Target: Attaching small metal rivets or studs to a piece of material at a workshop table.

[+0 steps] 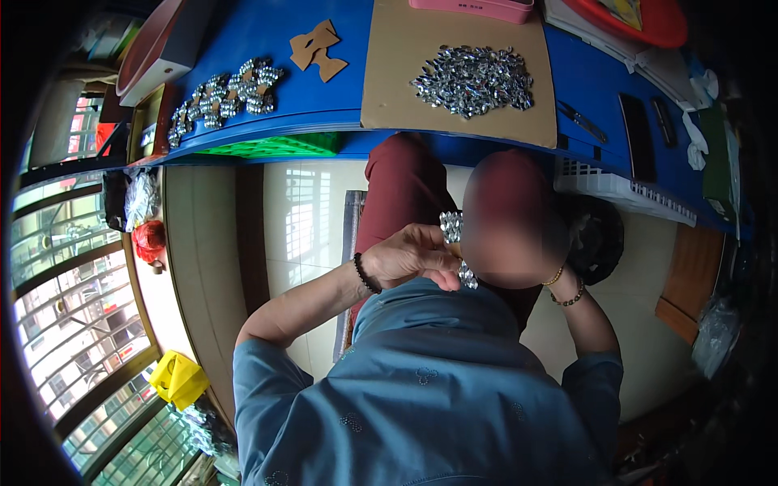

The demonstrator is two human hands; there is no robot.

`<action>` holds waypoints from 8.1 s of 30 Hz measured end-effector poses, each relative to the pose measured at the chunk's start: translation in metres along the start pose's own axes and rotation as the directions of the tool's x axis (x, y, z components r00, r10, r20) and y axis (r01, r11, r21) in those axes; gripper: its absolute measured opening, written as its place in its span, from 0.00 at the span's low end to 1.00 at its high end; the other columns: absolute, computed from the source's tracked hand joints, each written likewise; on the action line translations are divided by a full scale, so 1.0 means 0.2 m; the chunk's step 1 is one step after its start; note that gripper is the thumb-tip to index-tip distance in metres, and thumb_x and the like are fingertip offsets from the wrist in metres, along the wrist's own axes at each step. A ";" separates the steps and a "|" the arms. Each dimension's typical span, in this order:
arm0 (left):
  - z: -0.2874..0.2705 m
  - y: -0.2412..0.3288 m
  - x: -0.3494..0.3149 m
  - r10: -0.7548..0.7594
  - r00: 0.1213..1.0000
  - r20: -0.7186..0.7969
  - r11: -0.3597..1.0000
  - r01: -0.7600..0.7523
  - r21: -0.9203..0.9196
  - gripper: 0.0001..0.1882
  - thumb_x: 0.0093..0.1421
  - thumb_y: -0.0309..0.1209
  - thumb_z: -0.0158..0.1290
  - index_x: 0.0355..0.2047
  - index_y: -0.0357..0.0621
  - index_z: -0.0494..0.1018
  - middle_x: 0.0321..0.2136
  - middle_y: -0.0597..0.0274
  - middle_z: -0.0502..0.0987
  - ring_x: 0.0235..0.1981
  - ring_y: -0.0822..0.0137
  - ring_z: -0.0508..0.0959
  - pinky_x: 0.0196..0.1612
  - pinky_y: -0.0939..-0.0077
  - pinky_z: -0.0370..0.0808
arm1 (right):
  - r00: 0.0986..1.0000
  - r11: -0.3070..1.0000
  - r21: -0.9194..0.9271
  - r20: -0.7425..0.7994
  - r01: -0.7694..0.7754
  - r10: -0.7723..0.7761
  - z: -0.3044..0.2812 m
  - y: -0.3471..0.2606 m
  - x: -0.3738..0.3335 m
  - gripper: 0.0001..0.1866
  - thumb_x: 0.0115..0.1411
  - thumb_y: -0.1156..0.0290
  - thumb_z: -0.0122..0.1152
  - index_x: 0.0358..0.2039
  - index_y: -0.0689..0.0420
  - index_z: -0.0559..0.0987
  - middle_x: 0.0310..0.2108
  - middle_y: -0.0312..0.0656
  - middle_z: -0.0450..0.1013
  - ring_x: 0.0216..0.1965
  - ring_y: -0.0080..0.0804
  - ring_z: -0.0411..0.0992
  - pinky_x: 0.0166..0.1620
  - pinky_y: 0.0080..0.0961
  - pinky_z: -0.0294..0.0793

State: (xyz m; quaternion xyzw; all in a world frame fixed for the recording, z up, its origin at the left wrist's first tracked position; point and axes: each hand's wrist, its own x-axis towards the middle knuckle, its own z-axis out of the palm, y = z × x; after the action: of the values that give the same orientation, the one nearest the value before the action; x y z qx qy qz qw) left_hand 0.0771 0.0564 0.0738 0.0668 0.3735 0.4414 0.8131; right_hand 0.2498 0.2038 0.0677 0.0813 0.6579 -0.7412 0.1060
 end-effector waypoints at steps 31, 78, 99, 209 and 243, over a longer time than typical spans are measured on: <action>0.07 -0.07 0.12 0.423 0.862 -0.279 0.906 -0.395 0.152 0.07 0.53 0.21 0.51 0.34 0.33 0.71 0.26 0.59 0.75 0.24 0.72 0.77 0.28 0.81 0.77 | 0.649 0.563 -0.790 -0.301 0.240 -0.699 0.16 -0.05 0.08 0.10 0.47 0.78 0.59 0.32 0.59 0.71 0.34 0.43 0.71 0.28 0.36 0.72 0.30 0.25 0.72; -0.02 -0.15 0.24 0.834 0.386 -0.394 0.548 -0.497 0.673 0.05 0.46 0.19 0.55 0.25 0.37 0.71 0.25 0.63 0.72 0.26 0.73 0.73 0.30 0.80 0.69 | 0.718 0.719 -0.688 -0.551 -0.101 -0.426 0.18 -0.02 0.15 0.03 0.50 0.78 0.54 0.27 0.59 0.72 0.18 0.47 0.70 0.19 0.41 0.71 0.21 0.30 0.68; -0.03 -0.10 0.19 0.933 0.343 -0.109 0.233 -0.344 0.910 0.09 0.42 0.19 0.55 0.27 0.39 0.73 0.21 0.58 0.69 0.24 0.61 0.69 0.26 0.74 0.66 | 0.601 0.833 -0.499 -0.749 -0.237 -0.278 0.08 -0.13 0.14 0.02 0.54 0.77 0.52 0.28 0.60 0.71 0.16 0.41 0.67 0.16 0.26 0.67 0.21 0.22 0.65; 0.00 -0.05 0.05 -0.068 0.992 0.109 0.995 0.075 -0.062 0.10 0.54 0.21 0.50 0.38 0.34 0.69 0.28 0.57 0.75 0.26 0.67 0.78 0.32 0.76 0.78 | 1.000 1.000 0.007 0.026 0.018 -0.018 0.00 0.05 -0.04 0.07 0.57 0.76 0.49 0.23 0.63 0.70 0.13 0.33 0.65 0.16 0.18 0.64 0.19 0.16 0.63; -0.08 -0.20 0.16 0.626 0.695 -0.354 0.771 -0.481 0.419 0.05 0.55 0.20 0.49 0.33 0.37 0.69 0.27 0.66 0.73 0.27 0.79 0.73 0.30 0.85 0.72 | 0.678 0.788 -0.508 -0.445 0.346 -0.585 0.11 -0.22 -0.16 0.02 0.58 0.77 0.46 0.31 0.62 0.67 0.22 0.37 0.67 0.21 0.16 0.65 0.24 0.13 0.64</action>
State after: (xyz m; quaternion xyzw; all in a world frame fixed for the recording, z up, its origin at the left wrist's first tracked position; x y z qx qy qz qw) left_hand 0.1045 0.0534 0.0279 0.1871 0.5835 0.6095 0.5030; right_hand 0.2695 0.1894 0.1201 0.1072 0.7870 -0.5377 -0.2830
